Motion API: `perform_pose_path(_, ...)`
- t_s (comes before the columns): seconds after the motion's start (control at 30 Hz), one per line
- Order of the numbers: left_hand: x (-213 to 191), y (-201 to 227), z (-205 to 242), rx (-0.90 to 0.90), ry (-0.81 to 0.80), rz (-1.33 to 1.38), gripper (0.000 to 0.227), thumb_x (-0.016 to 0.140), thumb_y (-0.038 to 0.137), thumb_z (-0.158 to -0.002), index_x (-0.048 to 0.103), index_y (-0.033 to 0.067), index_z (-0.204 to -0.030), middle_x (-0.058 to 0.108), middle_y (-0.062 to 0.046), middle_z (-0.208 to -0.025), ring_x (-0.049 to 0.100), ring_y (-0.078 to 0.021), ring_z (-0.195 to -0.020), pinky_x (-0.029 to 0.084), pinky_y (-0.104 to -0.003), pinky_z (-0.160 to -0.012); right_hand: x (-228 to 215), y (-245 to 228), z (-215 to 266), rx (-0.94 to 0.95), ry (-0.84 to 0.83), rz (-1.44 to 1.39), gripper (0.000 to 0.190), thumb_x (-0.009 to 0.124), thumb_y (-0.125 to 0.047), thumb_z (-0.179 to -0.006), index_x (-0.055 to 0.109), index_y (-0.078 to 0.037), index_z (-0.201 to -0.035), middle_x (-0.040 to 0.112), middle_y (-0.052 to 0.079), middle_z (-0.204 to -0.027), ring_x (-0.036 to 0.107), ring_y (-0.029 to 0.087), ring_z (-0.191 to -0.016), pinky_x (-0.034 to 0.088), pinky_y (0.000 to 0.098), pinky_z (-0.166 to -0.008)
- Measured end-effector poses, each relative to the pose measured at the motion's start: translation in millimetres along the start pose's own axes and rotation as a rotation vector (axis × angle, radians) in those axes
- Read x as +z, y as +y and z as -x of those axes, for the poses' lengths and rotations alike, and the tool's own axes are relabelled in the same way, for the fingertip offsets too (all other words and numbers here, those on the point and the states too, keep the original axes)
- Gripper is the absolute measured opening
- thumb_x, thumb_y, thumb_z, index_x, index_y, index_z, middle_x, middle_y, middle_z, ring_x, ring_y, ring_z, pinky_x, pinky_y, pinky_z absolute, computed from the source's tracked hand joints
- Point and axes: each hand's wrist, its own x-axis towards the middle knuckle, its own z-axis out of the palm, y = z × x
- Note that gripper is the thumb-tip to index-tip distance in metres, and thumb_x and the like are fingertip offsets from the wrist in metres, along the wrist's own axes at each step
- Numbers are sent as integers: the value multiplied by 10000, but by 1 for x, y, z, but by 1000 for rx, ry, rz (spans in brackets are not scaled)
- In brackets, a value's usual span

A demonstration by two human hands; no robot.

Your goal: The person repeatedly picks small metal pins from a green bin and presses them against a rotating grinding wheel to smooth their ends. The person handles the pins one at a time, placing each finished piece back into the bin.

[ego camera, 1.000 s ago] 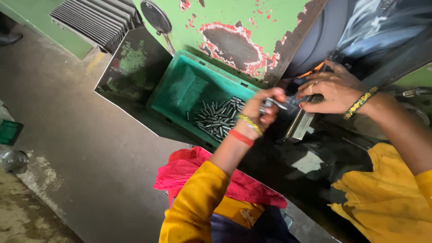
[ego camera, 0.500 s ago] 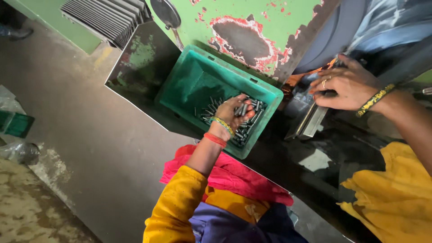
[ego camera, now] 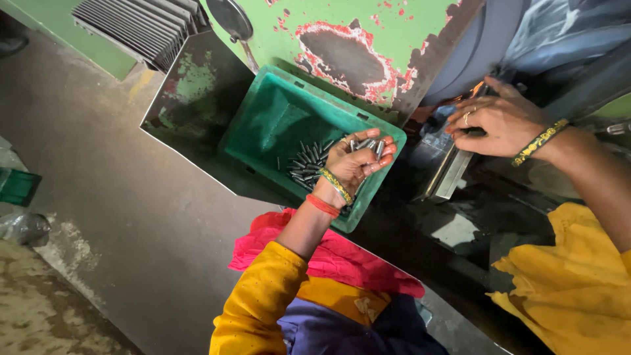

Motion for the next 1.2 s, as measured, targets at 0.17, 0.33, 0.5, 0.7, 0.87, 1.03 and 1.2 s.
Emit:
perform_pose_path(0.17, 0, -8, -4, 9, -6, -12, 430, 654, -156, -880, 558, -87, -1294, 678, -304, -1193, 716, -382, -1039, 627, -441, -859, 2, 2, 0, 1, -7, -48, 376, 614, -455, -859, 783, -210, -1090, 731, 15, -1241, 566, 186, -1322, 190, 567, -1255)
perform_pose_path(0.33, 10, -30, -13, -45, -22, -138, 420, 691, -107, -905, 601, -68, -1313, 696, -247, -1183, 732, -345, -1029, 638, -420, -865, 7, 5, 0, -33, 50, -2, 365, 613, -449, -866, 786, -218, -1090, 731, 33, -1230, 592, 174, -1311, 219, 582, -1258)
perform_pose_path(0.5, 20, -42, -31, -128, -88, -161, 434, 704, -95, -896, 618, -31, -1316, 712, -201, -1157, 742, -321, -1012, 642, -424, -879, 8, 6, 0, -21, 66, 3, 348, 621, -408, -862, 784, -196, -1084, 744, 25, -1203, 609, 180, -1290, 243, 567, -1257)
perform_pose_path(0.7, 29, -48, -39, -137, -83, -277, 404, 739, -98, -851, 671, -7, -1238, 730, -153, -1098, 754, -282, -963, 650, -398, -824, 4, 3, 0, -32, 92, -30, 298, 635, -348, -850, 793, -158, -1016, 760, 6, -1157, 637, 189, -1224, 293, 487, -1245)
perform_pose_path(0.87, 37, -53, -46, -159, -65, -411, 339, 779, -72, -826, 698, 2, -1147, 752, -113, -1025, 765, -228, -905, 668, -363, -753, 3, 4, -1, -38, 103, -49, 281, 654, -328, -829, 800, -141, -981, 763, 15, -1123, 641, 201, -1192, 307, 451, -1229)
perform_pose_path(1.03, 49, -62, -54, -110, -29, -615, 321, 842, 9, -802, 726, -12, -1100, 755, -83, -1004, 739, -162, -811, 644, -318, -622, 5, 7, -2, -66, 112, -50, 282, 650, -317, -815, 794, -135, -976, 769, 17, -1089, 649, 211, -1167, 322, 446, -1221)
perform_pose_path(1.2, 58, -66, -69, -141, -3, -749, 317, 847, 80, -842, 737, -24, -1121, 744, -80, -983, 660, -135, -760, 586, -300, -594, 8, 8, -2, 21, 62, 31, 257, 608, -311, -872, 782, -144, -962, 779, -8, -1091, 657, 195, -1176, 316, 423, -1286)
